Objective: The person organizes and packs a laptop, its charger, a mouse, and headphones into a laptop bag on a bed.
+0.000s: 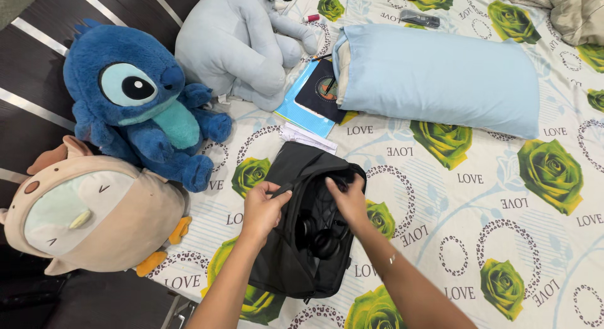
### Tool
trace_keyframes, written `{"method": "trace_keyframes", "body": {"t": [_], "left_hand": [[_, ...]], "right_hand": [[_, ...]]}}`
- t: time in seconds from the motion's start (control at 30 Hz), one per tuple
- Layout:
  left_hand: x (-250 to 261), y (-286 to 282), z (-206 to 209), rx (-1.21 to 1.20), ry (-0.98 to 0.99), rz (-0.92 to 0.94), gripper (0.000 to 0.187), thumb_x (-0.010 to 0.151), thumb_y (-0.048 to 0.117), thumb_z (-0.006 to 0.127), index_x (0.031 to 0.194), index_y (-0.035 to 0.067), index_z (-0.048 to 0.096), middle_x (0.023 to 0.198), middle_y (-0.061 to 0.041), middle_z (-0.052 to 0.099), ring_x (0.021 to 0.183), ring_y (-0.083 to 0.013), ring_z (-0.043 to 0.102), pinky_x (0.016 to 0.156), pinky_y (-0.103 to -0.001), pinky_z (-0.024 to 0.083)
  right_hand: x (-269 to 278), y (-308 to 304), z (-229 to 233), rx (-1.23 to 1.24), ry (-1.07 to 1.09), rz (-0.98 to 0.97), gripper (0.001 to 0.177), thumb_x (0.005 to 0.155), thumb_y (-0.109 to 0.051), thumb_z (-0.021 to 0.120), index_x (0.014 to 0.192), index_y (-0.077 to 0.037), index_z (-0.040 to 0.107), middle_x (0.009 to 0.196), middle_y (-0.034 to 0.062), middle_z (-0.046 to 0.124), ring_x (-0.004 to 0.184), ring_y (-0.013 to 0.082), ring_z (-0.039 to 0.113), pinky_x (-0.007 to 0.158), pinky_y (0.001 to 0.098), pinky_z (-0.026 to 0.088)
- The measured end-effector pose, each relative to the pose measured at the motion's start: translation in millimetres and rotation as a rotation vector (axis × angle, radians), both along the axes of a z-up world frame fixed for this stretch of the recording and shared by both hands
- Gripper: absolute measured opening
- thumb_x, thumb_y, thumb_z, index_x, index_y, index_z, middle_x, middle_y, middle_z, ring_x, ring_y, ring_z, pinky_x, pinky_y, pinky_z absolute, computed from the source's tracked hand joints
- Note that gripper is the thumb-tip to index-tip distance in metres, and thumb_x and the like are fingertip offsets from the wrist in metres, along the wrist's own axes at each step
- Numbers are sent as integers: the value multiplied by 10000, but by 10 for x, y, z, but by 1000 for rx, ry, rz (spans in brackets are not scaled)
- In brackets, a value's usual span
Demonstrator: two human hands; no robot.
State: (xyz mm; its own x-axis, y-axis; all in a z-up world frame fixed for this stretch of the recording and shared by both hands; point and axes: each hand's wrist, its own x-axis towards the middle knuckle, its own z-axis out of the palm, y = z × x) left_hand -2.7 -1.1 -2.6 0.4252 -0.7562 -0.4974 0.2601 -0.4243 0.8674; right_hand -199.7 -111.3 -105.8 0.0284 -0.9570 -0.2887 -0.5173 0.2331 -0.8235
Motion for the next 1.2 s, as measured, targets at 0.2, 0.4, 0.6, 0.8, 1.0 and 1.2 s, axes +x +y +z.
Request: {"method": "trace_keyframes", "body": {"t": [0.2, 0.4, 0.6, 0.8, 1.0, 1.2], "left_hand": [[-79, -21, 43, -5, -12, 29, 200, 840, 112, 759, 935, 6, 618, 560, -21, 560, 379, -91, 425, 361, -283, 285], [-348, 12, 376, 22, -398, -74, 230, 788, 166, 788, 879, 14, 641, 643, -89, 711, 531, -142, 647, 535, -313, 502], [-364, 33, 731, 14, -447, -61, 188, 777, 129, 744, 880, 17, 634, 656, -98, 717, 543, -160, 648, 553, -327, 501], [-139, 76, 674, -57, -386, 7, 154, 762, 63, 722, 870, 19, 622, 644, -63, 695, 518, -99, 578, 497, -294, 439], [-109, 95, 501, -83, -111, 6, 138, 788, 7, 705, 887, 27, 611, 652, -20, 674, 508, -58, 532, 465, -256, 382], [-464, -61, 127, -118, 72, -19, 159, 802, 11, 725, 901, 16, 599, 633, -21, 622, 434, -61, 473, 378, -258, 307]], "right_hand": [[-299, 777, -415, -276, -66, -17, 913, 860, -289, 753, 1523, 48, 224, 1052, 140, 626, 834, 255, 705, 747, 372, 581], [-110, 631, -633, -129, -10, 87, 725, 926, -81, 487, 1595, -44, 210, 970, 161, 743, 826, 332, 734, 789, 432, 575], [543, -20, -704, -56, 214, 297, 720, 876, -225, 658, 1482, -1, 342, 1130, 297, 694, 1073, 460, 670, 925, 514, 531], [1188, 182, -776, -222, -4, 255, 795, 806, -263, 749, 1420, 40, 346, 1202, 295, 653, 1102, 458, 648, 926, 484, 540], [940, -300, -1526, 7, 302, 318, 678, 812, -150, 686, 1425, -24, 427, 1266, 262, 649, 1162, 434, 637, 969, 458, 535], [562, -366, -1602, 322, -135, 377, 459, 911, -225, 583, 1320, -28, 517, 1201, 199, 675, 1087, 358, 656, 935, 441, 549]]}}
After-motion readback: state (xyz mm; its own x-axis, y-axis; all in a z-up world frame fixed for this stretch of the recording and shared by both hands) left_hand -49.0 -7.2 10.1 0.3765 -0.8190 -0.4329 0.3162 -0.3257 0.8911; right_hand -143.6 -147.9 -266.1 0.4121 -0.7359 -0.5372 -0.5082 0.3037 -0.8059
